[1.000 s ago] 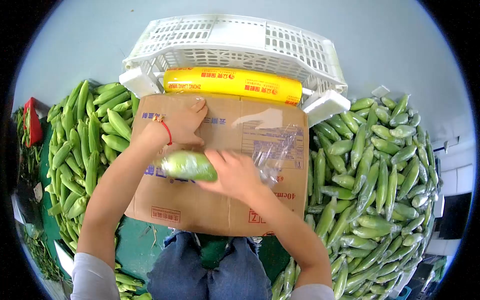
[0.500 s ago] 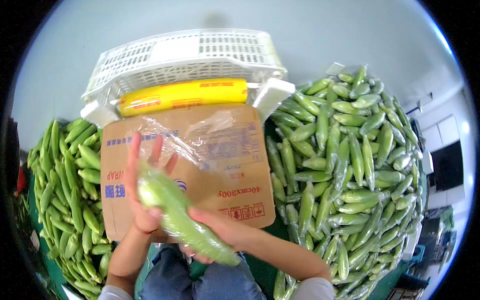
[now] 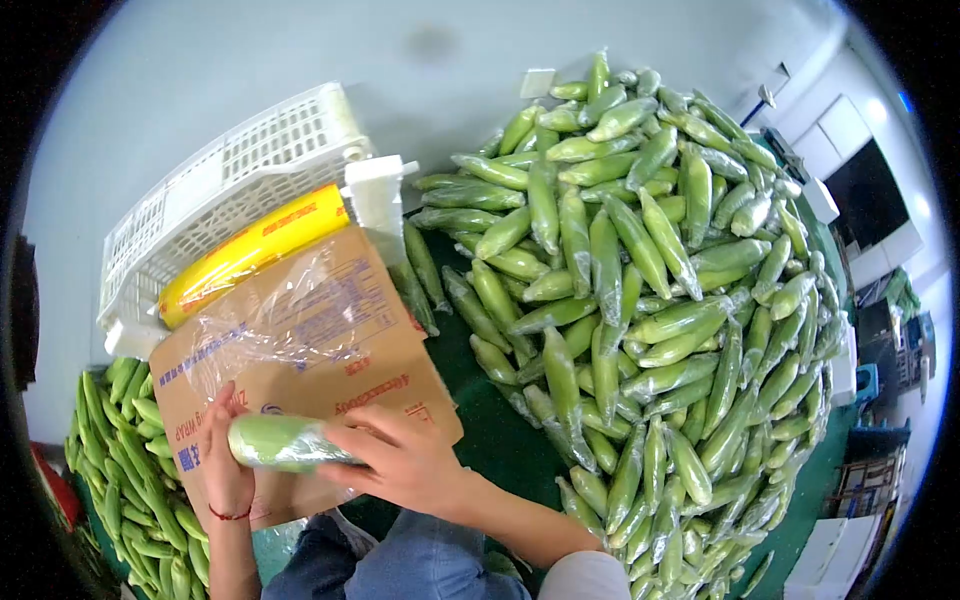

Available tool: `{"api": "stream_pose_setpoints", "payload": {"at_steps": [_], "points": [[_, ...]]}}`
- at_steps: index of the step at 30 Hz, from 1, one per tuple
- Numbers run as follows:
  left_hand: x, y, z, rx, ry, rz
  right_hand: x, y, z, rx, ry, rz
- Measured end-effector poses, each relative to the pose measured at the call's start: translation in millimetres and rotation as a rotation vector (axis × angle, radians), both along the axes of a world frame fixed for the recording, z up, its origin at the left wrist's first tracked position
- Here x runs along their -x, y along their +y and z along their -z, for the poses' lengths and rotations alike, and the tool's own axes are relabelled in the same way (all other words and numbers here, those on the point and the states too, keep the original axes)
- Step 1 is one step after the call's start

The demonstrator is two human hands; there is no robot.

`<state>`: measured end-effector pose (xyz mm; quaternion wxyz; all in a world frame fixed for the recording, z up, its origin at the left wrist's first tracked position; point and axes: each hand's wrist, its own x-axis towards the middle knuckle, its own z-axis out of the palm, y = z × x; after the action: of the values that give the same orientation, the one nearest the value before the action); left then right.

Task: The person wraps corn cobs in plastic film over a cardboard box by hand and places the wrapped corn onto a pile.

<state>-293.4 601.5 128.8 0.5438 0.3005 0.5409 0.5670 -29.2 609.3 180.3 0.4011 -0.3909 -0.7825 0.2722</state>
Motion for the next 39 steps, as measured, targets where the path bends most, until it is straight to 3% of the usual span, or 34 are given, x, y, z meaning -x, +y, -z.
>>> {"api": "stream_pose_setpoints", "payload": {"at_steps": [2, 4, 6, 7, 9, 10, 11, 13, 14, 15, 16, 18, 19, 22, 25, 26, 28, 33, 36, 39], "points": [[-12.0, -9.0, -6.2, 0.22, -0.095, 0.211, -19.3, 24.3, -13.1, -0.337, 0.199, 0.056], [-40.2, -11.4, -31.7, 0.419, -0.347, 0.458, -17.6, 47.3, -0.8, -0.065, 0.737, -0.097], [-49.7, -4.7, -46.2, 0.364, -0.182, 0.768, -15.5, 50.4, 3.5, 0.474, 1.2, -0.219], [-53.0, 3.1, -43.7, 0.013, 0.22, 0.893, -12.6, 61.8, 6.9, 0.536, 1.291, -0.199], [-56.9, 20.5, -36.7, -0.273, 0.648, 0.974, -11.6, 84.3, 19.9, 0.524, 1.213, -0.175], [-56.8, 30.8, -33.5, -0.2, 0.67, 0.969, -12.9, 95.6, 29.3, 0.521, 1.173, -0.162], [-53.9, 41.4, -29.6, -0.125, 0.694, 0.968, -25.5, 117.6, 37.7, 0.412, 0.854, -0.102], [-37.6, 62.5, 6.4, -0.065, 0.559, 0.912, -52.6, 198.4, 80.5, 0.182, 0.563, 0.232], [-33.9, 67.2, 20.9, -0.037, 0.486, 0.88, -79.2, 242.9, 92.5, 0.218, 0.345, 0.391], [-37.0, 66.6, 22.3, 0.14, 0.181, 0.776, -109.5, 287.6, 124.7, -0.05, -0.016, 0.479], [-37.2, 68.9, 27.4, 0.13, 0.116, 0.767, -140.9, 322.4, 160.3, -0.074, -0.419, 0.56], [-32.8, 71.6, 31.8, 0.132, -0.002, 0.737, -181.6, 372.9, 183.0, 0.264, -0.995, 0.51], [-34.8, 75.1, 23.9, 0.155, -0.075, 0.748, -197.2, 390.0, 191.8, 0.361, -1.087, 0.487], [-33.4, 80.7, 20.8, 0.227, -0.127, 0.77, -190.7, 413.8, 196.4, 0.386, -1.19, 0.432], [-36.7, 81.3, 16.7, 0.302, -0.127, 0.71, -167.2, 405.7, 189.1, 0.323, -1.318, 0.206], [-37.0, 81.7, 17.7, 0.307, -0.142, 0.697, -155.0, 395.4, 202.9, 0.145, -1.403, 0.218], [-36.4, 82.3, 21.8, 0.298, -0.09, 0.731, -130.0, 385.7, 234.5, 0.2, -1.318, 0.247], [-37.9, 81.7, 19.2, 0.328, -0.06, 0.672, -113.6, 419.3, 248.1, -0.067, -1.171, 0.173], [-34.5, 78.1, 25.8, 0.274, -0.09, 0.7, -105.5, 443.4, 253.1, -0.123, -1.083, 0.363], [-27.3, 83.0, 30.8, 0.27, -0.097, 0.754, -77.8, 445.6, 254.0, -0.153, -1.288, 0.349]]}}
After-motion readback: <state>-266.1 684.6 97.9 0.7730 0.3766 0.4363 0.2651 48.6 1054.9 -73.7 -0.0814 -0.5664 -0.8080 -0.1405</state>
